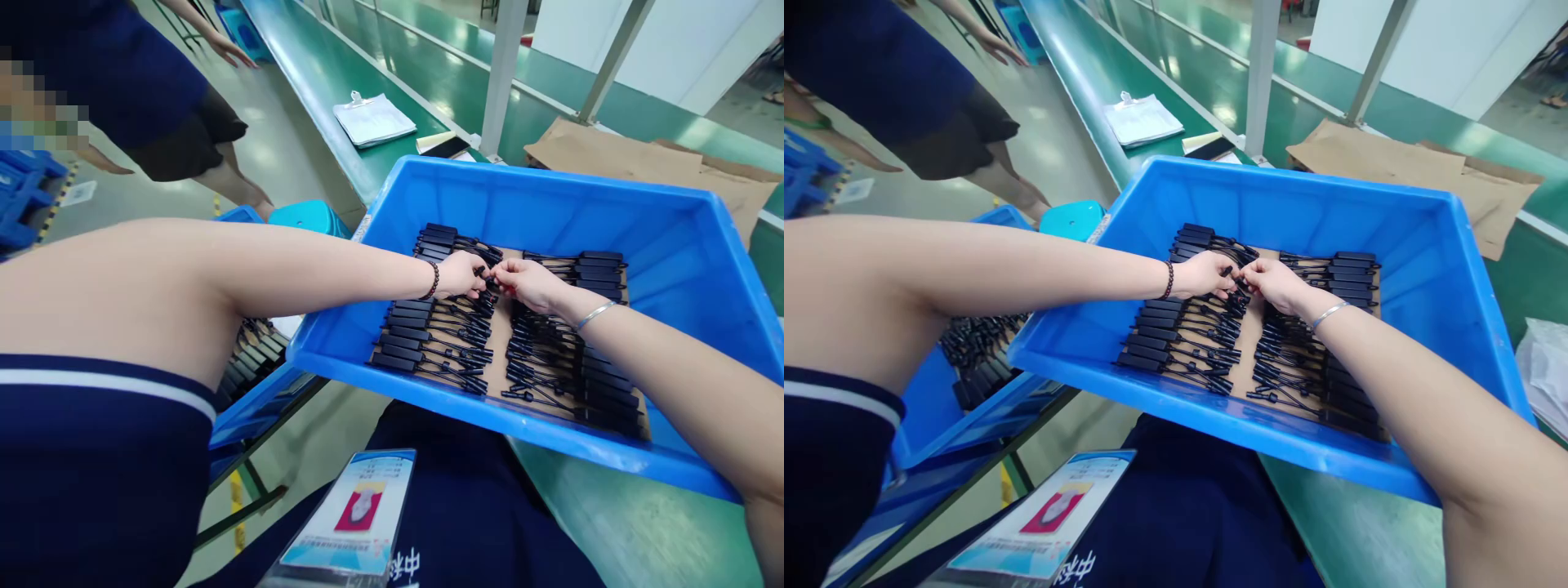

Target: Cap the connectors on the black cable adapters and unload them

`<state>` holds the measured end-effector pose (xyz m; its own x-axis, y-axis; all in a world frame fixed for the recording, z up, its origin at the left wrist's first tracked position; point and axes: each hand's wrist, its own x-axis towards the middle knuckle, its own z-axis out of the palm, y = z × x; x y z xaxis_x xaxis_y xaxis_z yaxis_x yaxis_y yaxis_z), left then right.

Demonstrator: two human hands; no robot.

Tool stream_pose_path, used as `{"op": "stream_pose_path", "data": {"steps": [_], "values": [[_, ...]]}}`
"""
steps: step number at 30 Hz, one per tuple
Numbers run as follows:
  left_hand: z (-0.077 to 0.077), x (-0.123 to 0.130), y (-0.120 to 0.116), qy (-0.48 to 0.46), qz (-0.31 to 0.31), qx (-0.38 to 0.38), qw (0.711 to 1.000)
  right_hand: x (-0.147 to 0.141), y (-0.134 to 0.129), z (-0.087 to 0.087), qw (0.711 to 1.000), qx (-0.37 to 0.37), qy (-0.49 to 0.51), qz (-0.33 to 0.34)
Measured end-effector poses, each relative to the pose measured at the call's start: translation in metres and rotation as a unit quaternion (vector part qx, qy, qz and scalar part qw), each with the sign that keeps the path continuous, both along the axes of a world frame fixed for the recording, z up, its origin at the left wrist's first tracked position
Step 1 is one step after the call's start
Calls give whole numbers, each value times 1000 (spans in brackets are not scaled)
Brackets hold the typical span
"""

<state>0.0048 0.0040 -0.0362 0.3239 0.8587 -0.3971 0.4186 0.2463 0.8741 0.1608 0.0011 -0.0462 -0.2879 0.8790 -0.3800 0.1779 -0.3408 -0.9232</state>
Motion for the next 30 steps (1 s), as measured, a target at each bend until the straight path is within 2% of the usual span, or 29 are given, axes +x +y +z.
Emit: {"op": "stream_pose_path", "data": {"steps": [6, 11, 16, 24, 30], "values": [[1, -2, -1, 11, 23, -4, 1000, -1, -2, 3, 999, -28, 22, -5], [-2, -2, 1, -1, 18, -4, 1000, 1, 0, 3, 1000, 5, -17, 3], [-3, -1, 1, 4, 11, 4, 1000, 6, 4, 0, 992, 69, -91, 51], [-2, -1, 1, 9, -13, 4, 1000, 13, 10, 2, 927, 190, -292, 138], [-3, -1, 2, 17, -17, 20, 1000, 9, 8, 9, 893, 223, -360, 154]]}}
